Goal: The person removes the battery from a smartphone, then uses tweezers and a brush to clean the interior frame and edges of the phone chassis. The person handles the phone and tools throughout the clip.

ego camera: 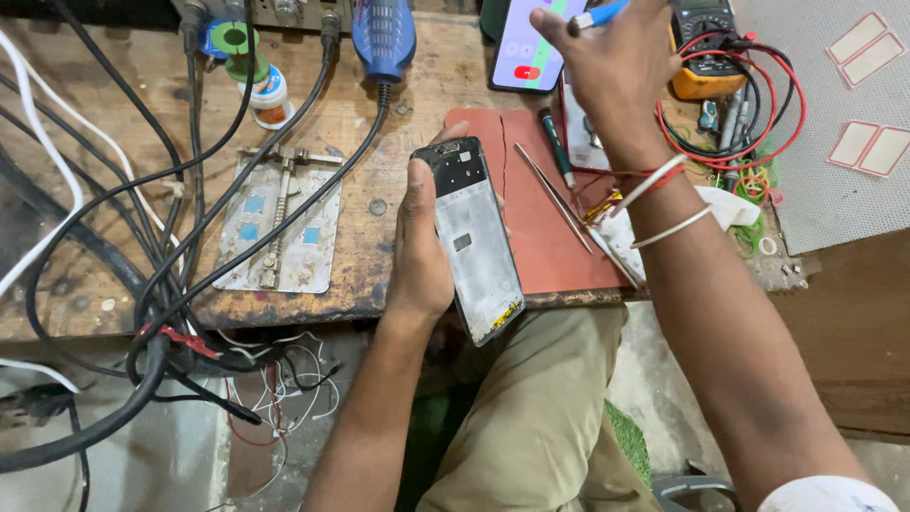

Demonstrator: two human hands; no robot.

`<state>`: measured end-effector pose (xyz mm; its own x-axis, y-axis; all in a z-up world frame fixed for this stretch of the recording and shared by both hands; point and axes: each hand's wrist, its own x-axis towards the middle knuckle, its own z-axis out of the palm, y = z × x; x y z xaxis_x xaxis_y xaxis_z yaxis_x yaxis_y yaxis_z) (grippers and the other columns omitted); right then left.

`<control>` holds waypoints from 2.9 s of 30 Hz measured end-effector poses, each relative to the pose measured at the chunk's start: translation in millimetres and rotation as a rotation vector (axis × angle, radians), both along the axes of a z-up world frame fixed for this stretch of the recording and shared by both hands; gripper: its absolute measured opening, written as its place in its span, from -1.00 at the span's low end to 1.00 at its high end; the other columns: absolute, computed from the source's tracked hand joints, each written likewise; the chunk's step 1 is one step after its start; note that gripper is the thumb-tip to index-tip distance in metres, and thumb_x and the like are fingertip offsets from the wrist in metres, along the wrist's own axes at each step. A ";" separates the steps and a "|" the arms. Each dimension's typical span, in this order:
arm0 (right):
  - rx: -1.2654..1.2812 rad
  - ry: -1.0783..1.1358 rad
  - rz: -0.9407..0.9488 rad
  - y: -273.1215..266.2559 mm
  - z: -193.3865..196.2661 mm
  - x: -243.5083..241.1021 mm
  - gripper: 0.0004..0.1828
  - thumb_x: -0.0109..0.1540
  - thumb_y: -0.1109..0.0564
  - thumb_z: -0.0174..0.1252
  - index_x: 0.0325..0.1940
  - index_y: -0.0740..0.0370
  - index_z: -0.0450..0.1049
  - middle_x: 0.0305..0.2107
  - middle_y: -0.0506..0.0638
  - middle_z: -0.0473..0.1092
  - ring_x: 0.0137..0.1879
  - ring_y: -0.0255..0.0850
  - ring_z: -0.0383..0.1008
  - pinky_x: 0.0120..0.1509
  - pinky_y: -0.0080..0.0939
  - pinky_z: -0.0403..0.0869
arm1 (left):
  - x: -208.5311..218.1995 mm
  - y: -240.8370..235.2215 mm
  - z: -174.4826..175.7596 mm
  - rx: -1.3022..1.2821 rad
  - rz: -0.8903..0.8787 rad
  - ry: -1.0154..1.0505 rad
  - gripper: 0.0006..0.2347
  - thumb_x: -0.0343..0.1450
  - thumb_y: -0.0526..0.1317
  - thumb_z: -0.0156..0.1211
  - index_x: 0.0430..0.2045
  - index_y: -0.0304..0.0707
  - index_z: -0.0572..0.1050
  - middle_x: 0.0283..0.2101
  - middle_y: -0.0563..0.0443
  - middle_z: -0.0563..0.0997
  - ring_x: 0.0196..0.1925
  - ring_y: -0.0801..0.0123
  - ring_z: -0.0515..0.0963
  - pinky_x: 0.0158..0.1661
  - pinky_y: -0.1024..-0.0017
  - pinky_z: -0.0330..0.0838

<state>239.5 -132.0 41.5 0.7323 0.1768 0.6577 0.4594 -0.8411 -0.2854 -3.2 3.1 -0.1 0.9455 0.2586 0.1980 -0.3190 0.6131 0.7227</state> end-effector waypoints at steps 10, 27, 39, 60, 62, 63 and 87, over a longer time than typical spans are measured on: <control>-0.094 -0.111 0.101 -19.6 -15.2 4.6 0.03 0.09 -0.31 0.66 0.19 0.26 0.10 -0.10 0.16 0.44 0.00 0.20 0.45 -0.19 0.32 0.24 | 0.9 -1.0 0.5 0.008 0.022 0.005 -0.42 0.59 0.22 -0.28 0.38 -0.18 0.28 -0.27 -0.09 0.57 -0.31 0.36 0.60 -0.24 0.36 0.56; 0.738 0.169 0.584 -83.6 -9.4 -214.0 -0.28 0.59 -0.31 -0.27 0.16 0.48 0.38 -0.26 0.16 0.41 -0.28 -0.15 0.47 -0.12 -0.25 0.48 | 1.4 -2.5 -1.5 -0.127 -0.029 -0.007 -0.45 0.62 0.16 -0.24 0.41 -0.23 0.25 -0.20 -0.04 0.54 -0.22 0.41 0.56 -0.16 0.38 0.53; 0.503 0.371 0.383 -85.3 -55.5 -263.4 -0.80 0.17 0.35 0.31 -0.11 0.34 0.58 -0.22 0.03 0.54 -0.08 -0.23 0.53 0.05 -0.28 0.46 | 9.9 -6.0 -14.3 -0.093 0.000 -0.037 -0.41 0.66 0.18 -0.24 0.46 -0.31 0.21 -0.16 -0.02 0.51 -0.18 0.43 0.54 -0.06 0.39 0.54; 0.290 0.202 0.469 -23.8 -12.4 -222.7 -0.85 0.33 0.32 0.32 -0.04 0.35 0.51 -0.15 0.08 0.52 -0.03 -0.12 0.54 0.14 -0.21 0.47 | 10.6 0.0 -7.1 0.255 0.084 0.037 -0.44 0.67 0.12 -0.37 0.35 -0.41 0.31 -0.19 0.00 0.52 -0.17 0.40 0.58 -0.06 0.42 0.54; 0.263 0.185 0.486 -20.2 -6.2 -220.9 -0.84 0.33 0.32 0.33 -0.04 0.33 0.51 -0.15 0.09 0.52 -0.03 -0.10 0.54 0.13 -0.20 0.46 | 11.0 -0.3 -8.1 0.325 0.152 -0.015 -0.44 0.71 0.14 -0.39 0.32 -0.42 0.30 -0.07 0.04 0.52 -0.07 0.43 0.55 0.03 0.43 0.52; 0.173 0.156 0.482 -22.5 -3.5 -224.1 -0.85 0.35 0.33 0.35 -0.04 0.33 0.52 -0.15 0.08 0.54 -0.04 -0.11 0.55 0.14 -0.21 0.45 | 11.4 0.0 -8.8 0.360 0.188 -0.041 -0.44 0.73 0.16 -0.40 0.30 -0.43 0.30 -0.01 0.06 0.52 -0.02 0.44 0.54 0.08 0.43 0.51; 0.558 0.433 0.473 -60.7 -42.6 -252.3 -0.76 0.25 0.39 0.28 0.01 0.38 0.50 -0.13 0.09 0.48 -0.02 -0.26 0.49 0.08 -0.34 0.44 | 12.6 -11.0 -3.8 0.507 0.194 0.030 -0.55 0.63 -0.14 -0.14 0.32 -0.62 0.30 0.29 -0.04 0.46 0.40 0.38 0.41 0.42 0.38 0.24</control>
<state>-12.8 -192.7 -1.1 0.8702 0.2604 0.4184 0.4819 -0.2719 -0.8330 9.3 -7.9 -3.9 0.8970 0.3084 0.3168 -0.3662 0.1167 0.9232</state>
